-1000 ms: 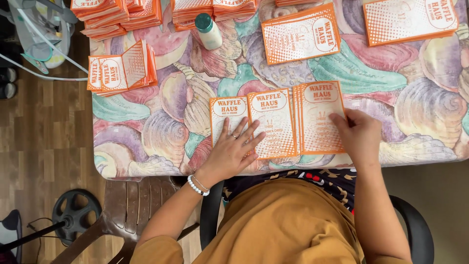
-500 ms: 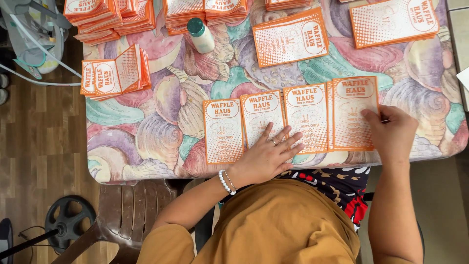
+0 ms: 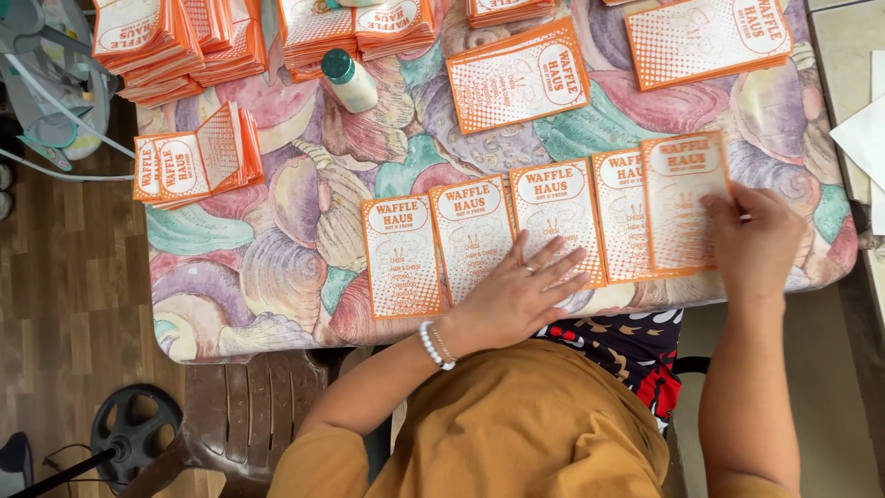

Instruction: Assembling paper bags by applying glue to the edges of paper templates and folding them.

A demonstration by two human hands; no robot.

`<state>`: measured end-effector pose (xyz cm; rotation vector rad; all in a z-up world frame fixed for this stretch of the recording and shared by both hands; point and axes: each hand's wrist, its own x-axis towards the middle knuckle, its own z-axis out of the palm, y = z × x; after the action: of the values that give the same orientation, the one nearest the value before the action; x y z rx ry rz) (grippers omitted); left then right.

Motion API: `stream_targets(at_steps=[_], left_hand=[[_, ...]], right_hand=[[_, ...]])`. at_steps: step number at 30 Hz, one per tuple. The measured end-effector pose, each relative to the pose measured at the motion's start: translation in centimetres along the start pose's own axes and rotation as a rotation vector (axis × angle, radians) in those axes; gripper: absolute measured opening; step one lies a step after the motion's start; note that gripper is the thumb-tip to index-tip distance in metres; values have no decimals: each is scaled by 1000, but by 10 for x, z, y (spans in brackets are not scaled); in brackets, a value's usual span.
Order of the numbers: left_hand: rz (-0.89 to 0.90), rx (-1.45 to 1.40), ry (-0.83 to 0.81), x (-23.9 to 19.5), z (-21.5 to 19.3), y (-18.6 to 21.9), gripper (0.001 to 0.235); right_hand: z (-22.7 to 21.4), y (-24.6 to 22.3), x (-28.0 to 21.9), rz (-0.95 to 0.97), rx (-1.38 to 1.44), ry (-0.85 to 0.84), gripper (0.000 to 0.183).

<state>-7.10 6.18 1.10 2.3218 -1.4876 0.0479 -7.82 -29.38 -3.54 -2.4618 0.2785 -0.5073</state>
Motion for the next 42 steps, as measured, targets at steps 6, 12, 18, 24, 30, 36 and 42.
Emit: stream_targets(at_steps=[6, 12, 18, 24, 30, 36, 42], left_hand=[[30, 72, -88, 47, 30, 18, 52], [90, -35, 2, 68, 21, 28, 48], [91, 102, -21, 131, 52, 44, 54], [30, 128, -71, 141, 79, 51, 59], [52, 79, -71, 146, 74, 47, 58], [-206, -795, 379, 160, 89, 42, 66], [-759, -949, 485, 155, 43, 27, 73]], right_hand=[[-45, 22, 18, 169, -7, -44, 11], [-62, 19, -27, -53, -155, 285, 28], [-44, 44, -49, 132, -332, 281, 41], [-59, 17, -31, 344, 71, 192, 22], [-56, -11, -36, -156, -112, 445, 13], [-27, -47, -54, -556, -72, 585, 12], [-17, -49, -70, -391, 319, 204, 64]])
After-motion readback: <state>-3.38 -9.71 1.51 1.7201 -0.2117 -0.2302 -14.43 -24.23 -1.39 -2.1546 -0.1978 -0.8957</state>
